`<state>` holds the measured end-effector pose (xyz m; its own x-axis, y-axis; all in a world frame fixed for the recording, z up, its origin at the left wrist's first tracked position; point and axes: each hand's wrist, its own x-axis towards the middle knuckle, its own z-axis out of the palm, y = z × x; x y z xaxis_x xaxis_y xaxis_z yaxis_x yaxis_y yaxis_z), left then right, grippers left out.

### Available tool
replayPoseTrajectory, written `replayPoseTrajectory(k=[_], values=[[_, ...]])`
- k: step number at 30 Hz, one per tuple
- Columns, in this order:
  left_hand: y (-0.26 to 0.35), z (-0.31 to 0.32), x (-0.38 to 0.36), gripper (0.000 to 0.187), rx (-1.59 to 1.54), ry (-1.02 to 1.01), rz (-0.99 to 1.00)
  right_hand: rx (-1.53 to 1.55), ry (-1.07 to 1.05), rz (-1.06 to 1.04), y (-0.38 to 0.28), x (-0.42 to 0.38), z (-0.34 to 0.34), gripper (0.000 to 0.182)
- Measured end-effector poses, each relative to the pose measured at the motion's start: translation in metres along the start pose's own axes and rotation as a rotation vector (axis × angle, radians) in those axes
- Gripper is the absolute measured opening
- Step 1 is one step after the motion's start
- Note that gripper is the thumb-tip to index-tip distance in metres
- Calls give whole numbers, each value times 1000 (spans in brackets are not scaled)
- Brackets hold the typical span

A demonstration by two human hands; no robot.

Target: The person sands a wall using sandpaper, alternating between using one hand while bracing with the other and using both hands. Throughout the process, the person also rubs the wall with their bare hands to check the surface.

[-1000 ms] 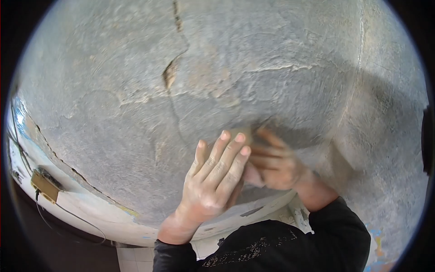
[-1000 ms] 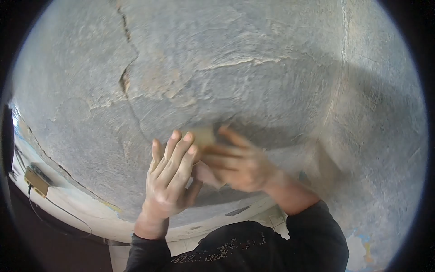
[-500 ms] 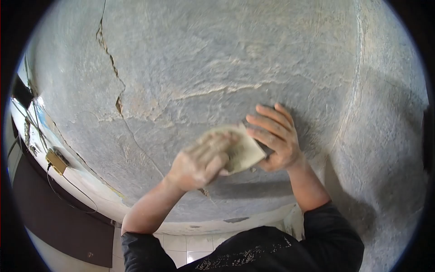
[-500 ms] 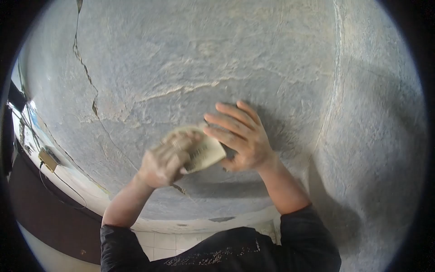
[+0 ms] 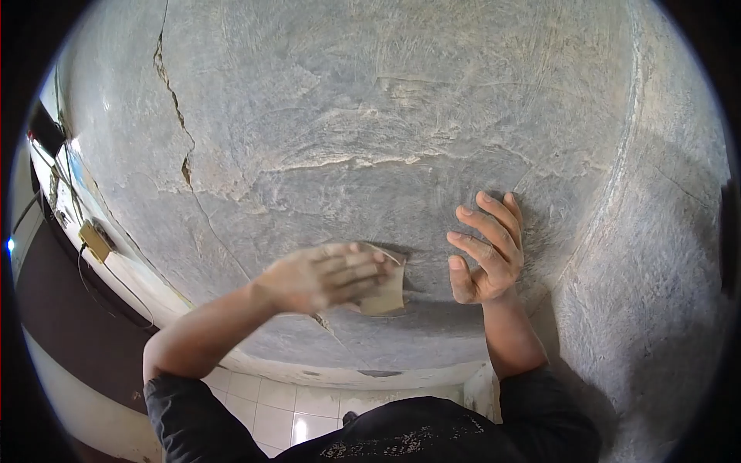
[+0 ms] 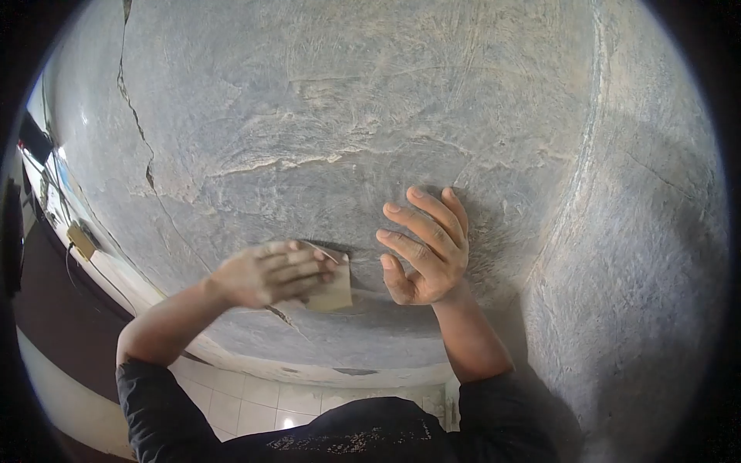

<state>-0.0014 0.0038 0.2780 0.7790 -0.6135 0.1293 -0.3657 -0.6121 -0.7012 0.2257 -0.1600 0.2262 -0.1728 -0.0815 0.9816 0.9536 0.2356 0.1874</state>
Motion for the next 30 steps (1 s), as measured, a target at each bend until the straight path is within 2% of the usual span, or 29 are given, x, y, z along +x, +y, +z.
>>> replayPoseTrajectory(k=[1, 3, 4, 5, 6, 8, 9, 10, 11, 14, 15, 18, 20, 22, 24, 25, 26, 28, 29, 30], values=[[-13, -6, 1, 32, 92, 105, -21, 7, 6, 3, 0, 0, 1, 19], [-44, -27, -6, 39, 141, 225, -264, 25, 5, 9, 0, 1, 1, 18], [-53, -48, -5, 50, 320, 213, -406, 25, 4, -4, 0, 1, 2, 18], [-58, -63, -5, 58, 343, 261, -581, 24, 5, -16, 0, 1, 2, 17], [-60, -75, -4, 60, 420, 244, -643, 33, 3, -12, 0, 1, 3, 17], [-59, -43, -2, 59, 439, 240, -386, 43, 27, -9, 0, 1, 3, 17], [-36, -29, 2, 54, 453, 123, -311, 48, 27, -10, 0, 1, 2, 17], [-18, -35, 19, 47, -49, -54, -372, 48, 17, -8, 0, 1, 1, 17], [-5, -19, 15, 45, 205, -58, -1, 48, 7, -6, -1, 1, 0, 16], [-12, -13, 12, 45, 98, 28, -29, 70, -4, -16, 0, 1, -2, 16], [-24, -22, 8, 41, 258, 66, -126, 73, -3, -22, 0, 1, -2, 16], [-65, -76, 7, 38, 365, 241, -570, 92, -4, -22, 0, 1, -1, 16], [-74, -84, 3, 37, 533, 393, -684, 91, 16, -10, -1, 1, -1, 15], [-60, -53, 10, 34, 402, 309, -445, 96, 29, -4, 0, 0, 0, 15], [-22, -17, 9, 33, 195, 176, -126, 95, 34, -2, 0, 0, -1, 15], [-5, -16, 11, 35, -5, 59, -125, 97, 28, 0, -1, 1, -2, 15], [-9, -16, 10, 35, -5, 64, -123, 96, 23, 1, -1, 2, -2, 15], [-29, -28, 4, 39, 223, 155, -213, 90, 21, -2, -1, 1, -1, 15], [-43, -46, 1, 45, 290, 145, -375, 90, 20, -1, -1, 0, 0, 15], [-55, -66, 3, 41, 306, 218, -527, 92, 16, 0, -2, 0, 0, 15]])
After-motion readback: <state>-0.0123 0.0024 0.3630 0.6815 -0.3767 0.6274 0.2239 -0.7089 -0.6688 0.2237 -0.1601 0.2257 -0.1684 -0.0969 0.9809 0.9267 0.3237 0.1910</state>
